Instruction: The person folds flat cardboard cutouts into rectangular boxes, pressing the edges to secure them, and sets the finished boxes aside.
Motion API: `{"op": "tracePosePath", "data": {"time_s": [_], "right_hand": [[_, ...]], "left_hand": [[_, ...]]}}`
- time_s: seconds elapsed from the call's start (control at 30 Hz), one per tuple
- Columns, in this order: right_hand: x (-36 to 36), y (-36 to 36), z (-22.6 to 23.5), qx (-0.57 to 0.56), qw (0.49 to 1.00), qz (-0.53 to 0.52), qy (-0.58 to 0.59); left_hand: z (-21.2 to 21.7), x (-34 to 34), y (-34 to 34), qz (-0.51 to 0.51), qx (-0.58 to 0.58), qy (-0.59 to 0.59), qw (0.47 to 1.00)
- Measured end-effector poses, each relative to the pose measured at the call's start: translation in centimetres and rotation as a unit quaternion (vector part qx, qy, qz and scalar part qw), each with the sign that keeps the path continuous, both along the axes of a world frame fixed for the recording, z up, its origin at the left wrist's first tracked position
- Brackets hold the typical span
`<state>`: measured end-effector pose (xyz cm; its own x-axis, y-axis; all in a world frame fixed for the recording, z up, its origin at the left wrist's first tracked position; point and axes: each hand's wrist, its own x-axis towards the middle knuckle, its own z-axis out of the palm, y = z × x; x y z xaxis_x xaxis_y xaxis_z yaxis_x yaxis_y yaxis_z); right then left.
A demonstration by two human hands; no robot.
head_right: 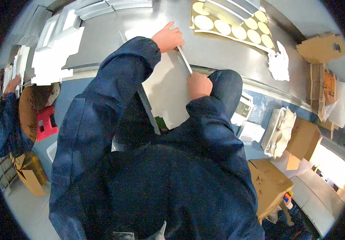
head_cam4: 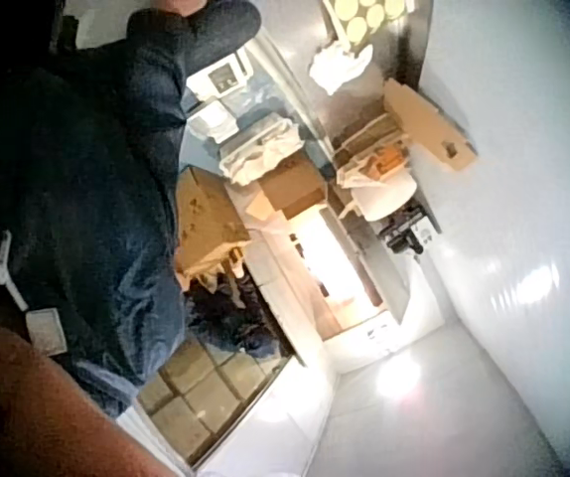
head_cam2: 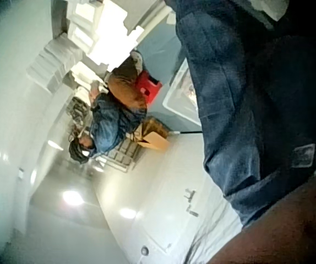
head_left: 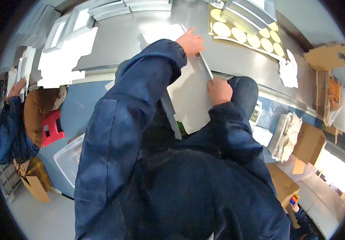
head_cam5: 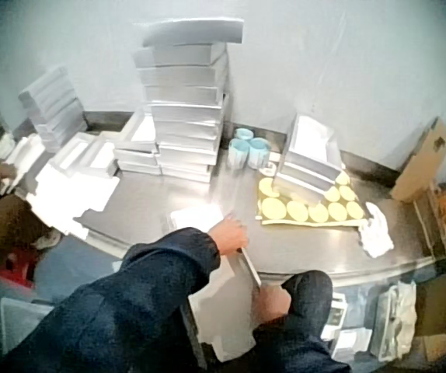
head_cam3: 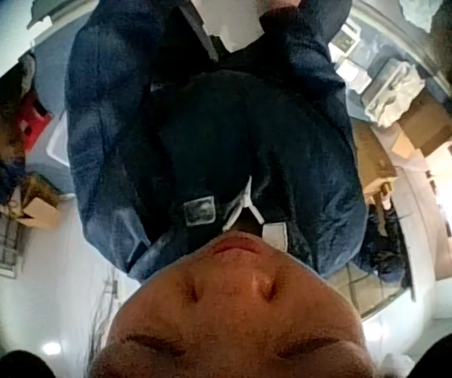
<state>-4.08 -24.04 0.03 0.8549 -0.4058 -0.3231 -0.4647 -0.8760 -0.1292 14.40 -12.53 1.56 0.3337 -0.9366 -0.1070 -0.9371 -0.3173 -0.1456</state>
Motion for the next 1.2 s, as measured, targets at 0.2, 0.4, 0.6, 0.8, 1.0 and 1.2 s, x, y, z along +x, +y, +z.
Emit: {"op": "tracePosePath", "data": {"time_s": [0.2,0.4,0.6,0.8,1.0,1.2], "right_hand": [[-0.7,-0.4,-0.4,0.020,0.999,-0.006,-0.049],[1.4,-0.9,-0.2,0.036,0.995,0.003,-0.093],[2.4,-1.0,-0.2,0.047,0.996,0.012,-0.071],[2.2,-1.1,-0.7,0.058,0.994,0.003,-0.095],[2.3,-0.9,-0.2,0.134,0.984,0.016,-0.113],[3.1,2.0,-0.2,0.085,0.989,-0.036,-0.116]], "left_hand": [[4.4,-1.6,7.3,0.212,-0.431,0.175,0.859],[0.6,-12.4,14.8,0.520,-0.379,0.360,0.676],[-4.7,-13.1,12.7,0.586,-0.450,0.501,0.451],[-5.1,-12.6,13.1,0.548,-0.411,0.363,0.632],[-3.1,-11.5,11.7,0.580,-0.308,0.203,0.727],[-3.1,-11.0,9.9,0.576,-0.245,0.101,0.773]]}}
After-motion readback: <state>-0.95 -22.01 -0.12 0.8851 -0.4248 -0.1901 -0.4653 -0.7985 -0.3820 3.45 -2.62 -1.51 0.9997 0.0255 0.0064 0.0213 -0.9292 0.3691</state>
